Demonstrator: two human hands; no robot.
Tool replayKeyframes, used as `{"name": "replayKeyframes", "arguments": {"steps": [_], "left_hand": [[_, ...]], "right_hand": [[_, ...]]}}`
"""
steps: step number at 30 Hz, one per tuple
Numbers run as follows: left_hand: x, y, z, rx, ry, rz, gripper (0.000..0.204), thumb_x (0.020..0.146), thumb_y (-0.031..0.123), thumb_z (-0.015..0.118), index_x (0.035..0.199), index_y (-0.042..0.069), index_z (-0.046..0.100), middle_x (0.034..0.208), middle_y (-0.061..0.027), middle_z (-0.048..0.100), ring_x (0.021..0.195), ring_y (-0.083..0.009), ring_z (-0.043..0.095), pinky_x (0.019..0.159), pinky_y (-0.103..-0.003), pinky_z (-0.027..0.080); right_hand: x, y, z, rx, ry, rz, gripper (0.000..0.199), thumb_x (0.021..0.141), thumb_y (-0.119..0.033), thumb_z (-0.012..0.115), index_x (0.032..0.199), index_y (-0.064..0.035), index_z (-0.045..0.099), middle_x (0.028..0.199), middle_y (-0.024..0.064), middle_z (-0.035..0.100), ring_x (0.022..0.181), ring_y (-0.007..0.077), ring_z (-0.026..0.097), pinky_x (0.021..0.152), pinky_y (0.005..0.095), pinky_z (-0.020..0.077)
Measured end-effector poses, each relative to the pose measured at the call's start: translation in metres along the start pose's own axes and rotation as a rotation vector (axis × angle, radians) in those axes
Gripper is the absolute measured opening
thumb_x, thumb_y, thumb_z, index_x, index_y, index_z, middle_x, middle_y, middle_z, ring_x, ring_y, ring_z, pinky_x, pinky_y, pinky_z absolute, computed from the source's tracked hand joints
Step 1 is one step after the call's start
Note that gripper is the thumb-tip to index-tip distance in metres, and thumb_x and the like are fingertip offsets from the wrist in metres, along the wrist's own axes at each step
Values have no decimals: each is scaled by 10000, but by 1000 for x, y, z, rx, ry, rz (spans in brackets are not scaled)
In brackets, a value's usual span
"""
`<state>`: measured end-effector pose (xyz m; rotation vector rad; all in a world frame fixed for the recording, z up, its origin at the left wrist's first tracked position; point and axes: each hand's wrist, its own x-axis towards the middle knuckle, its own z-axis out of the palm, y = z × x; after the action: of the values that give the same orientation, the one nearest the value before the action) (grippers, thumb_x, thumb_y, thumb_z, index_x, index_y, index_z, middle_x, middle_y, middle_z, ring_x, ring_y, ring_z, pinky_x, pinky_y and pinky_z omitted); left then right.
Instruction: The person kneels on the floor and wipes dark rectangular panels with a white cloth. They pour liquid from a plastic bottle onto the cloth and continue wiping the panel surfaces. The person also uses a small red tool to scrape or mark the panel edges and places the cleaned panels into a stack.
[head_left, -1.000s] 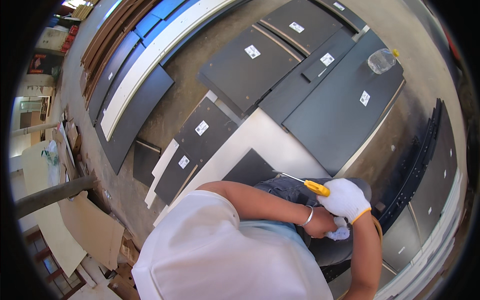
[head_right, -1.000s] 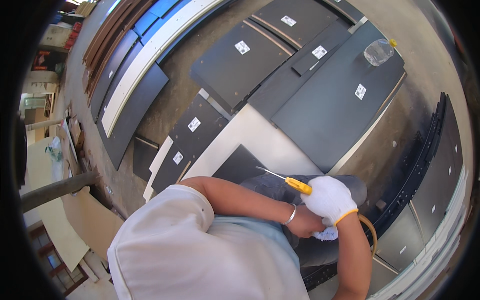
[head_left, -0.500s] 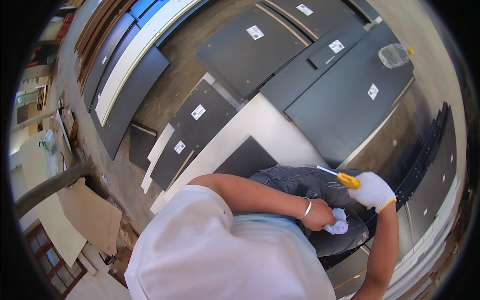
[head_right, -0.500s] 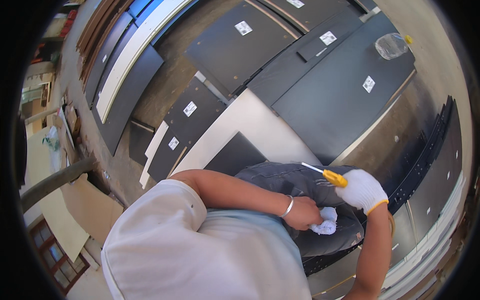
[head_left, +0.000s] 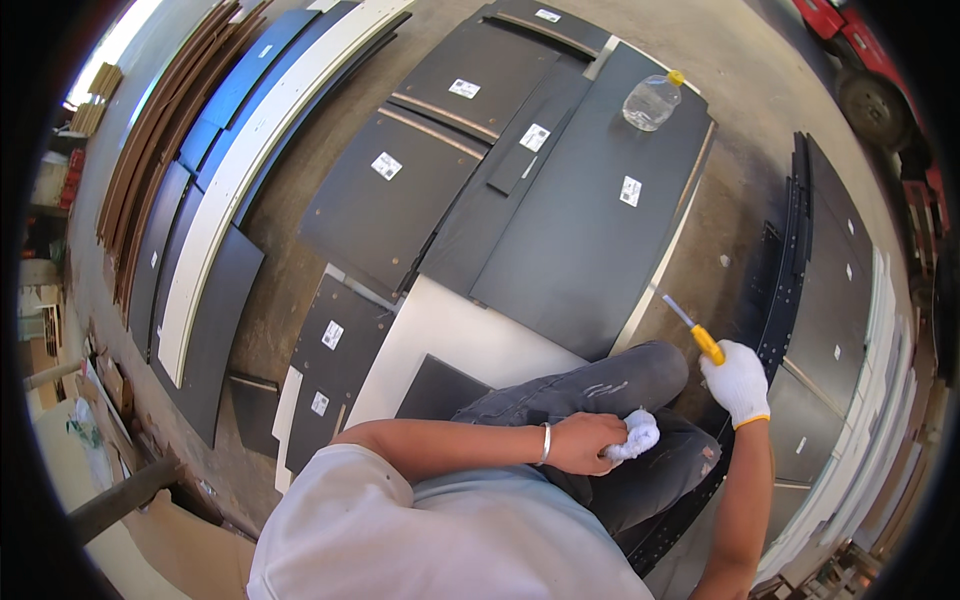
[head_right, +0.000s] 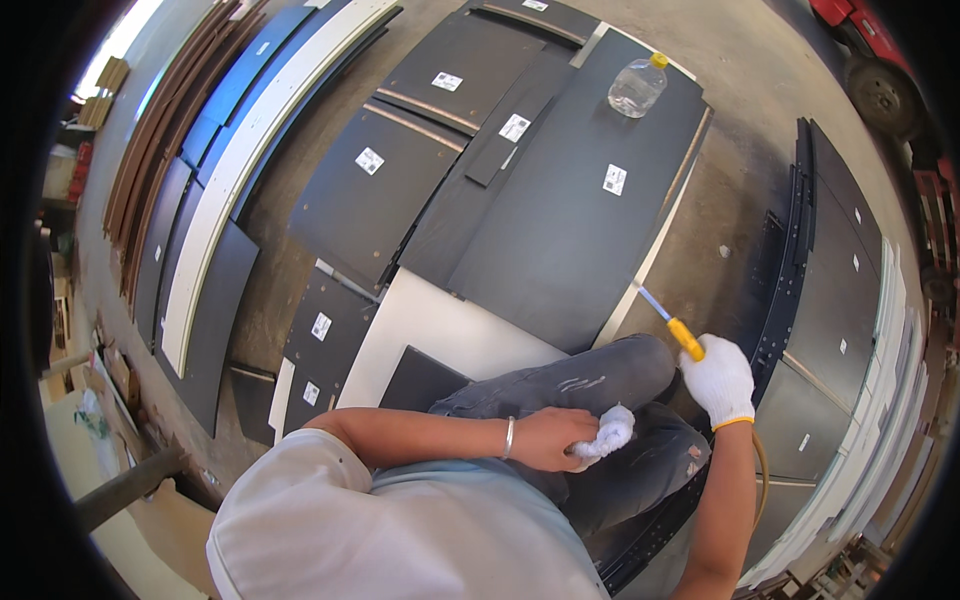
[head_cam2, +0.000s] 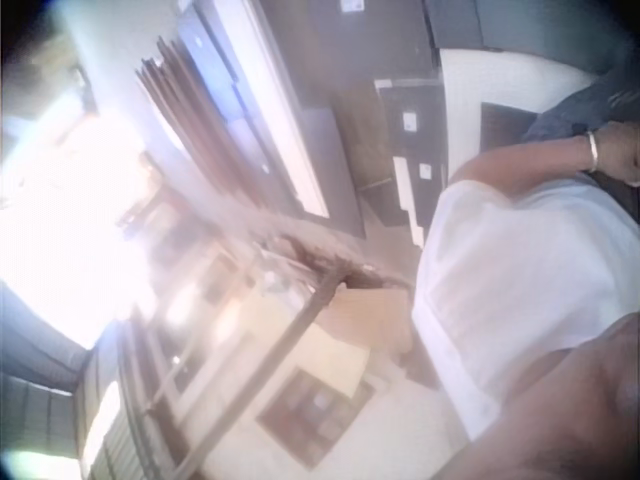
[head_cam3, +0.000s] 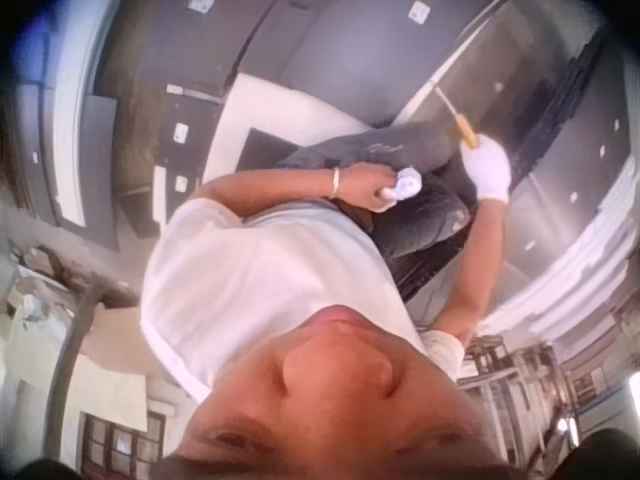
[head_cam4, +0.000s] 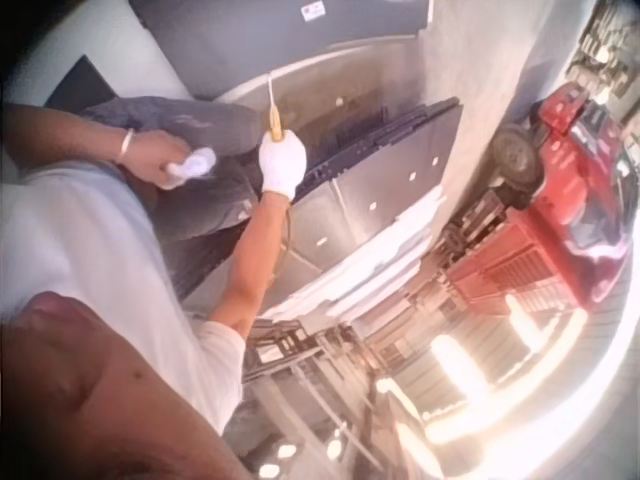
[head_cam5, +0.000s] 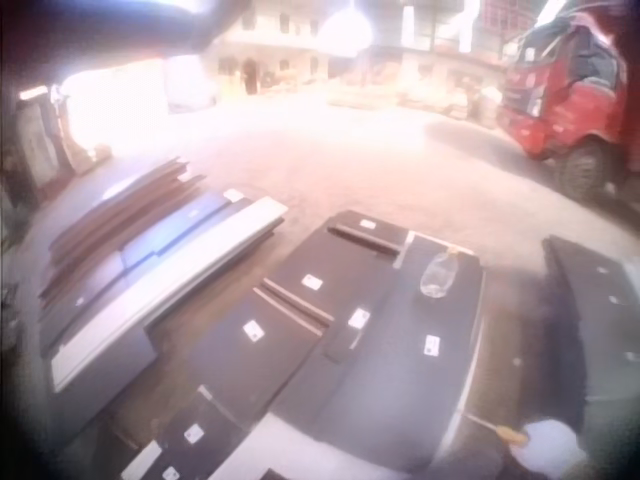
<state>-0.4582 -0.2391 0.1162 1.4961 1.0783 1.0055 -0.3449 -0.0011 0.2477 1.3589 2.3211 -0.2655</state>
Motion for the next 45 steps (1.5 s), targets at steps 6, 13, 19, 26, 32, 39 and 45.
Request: {"name": "replayKeyframes", "arguments": {"steps": [6,13,19,26,32,39,45], "left_hand": [[9,0,-19,-75,99,-41,280,814,184,699,1032,13,655,1087,-165,640,1080,-392,620,928,-472,527],[5,1,-35,-96,118,-38,297,823,107,702,1106,17,694,1195,-174,644,1141,-382,619,994,-452,517],[5,2,-41,-64,155,8,287,819,153,684,1073,19,683,1143,-166,650,1138,-375,612,961,-458,516],[-3,-4,-54,-41,121,-67,321,842,146,691,1139,26,678,1169,-176,660,1128,-388,633,974,-456,520],[7,-6,-56,-86,65,-94,388,867,125,706,1241,28,673,1235,-187,666,1152,-387,644,1015,-442,515],[26,10,-53,-112,-31,-62,394,883,99,713,1268,28,671,1301,-189,648,1198,-394,624,1048,-443,504],[42,14,-41,-82,-104,18,388,895,107,723,1268,15,667,1305,-198,649,1206,-407,618,1076,-456,486]], "right_hand": [[-7,18,15,398,-120,30,361,881,-312,758,1039,12,755,952,262,734,907,451,704,815,472,555],[-22,0,9,480,-255,-111,338,863,-283,790,1060,-10,762,923,246,737,876,430,712,808,433,555],[-35,16,1,650,-221,-48,296,859,-184,800,1066,21,746,737,134,688,642,190,639,668,350,525],[-70,100,26,499,-103,189,263,858,-208,768,982,24,750,675,148,667,578,254,650,598,388,507],[-123,141,64,602,-118,231,305,827,-197,777,1011,44,743,812,231,716,719,360,703,714,413,534],[-166,149,92,890,374,629,246,870,-168,769,955,53,698,720,209,649,679,366,649,682,425,510],[-170,143,98,517,377,595,312,867,-272,799,969,16,732,877,250,714,864,452,699,754,486,537]]}}
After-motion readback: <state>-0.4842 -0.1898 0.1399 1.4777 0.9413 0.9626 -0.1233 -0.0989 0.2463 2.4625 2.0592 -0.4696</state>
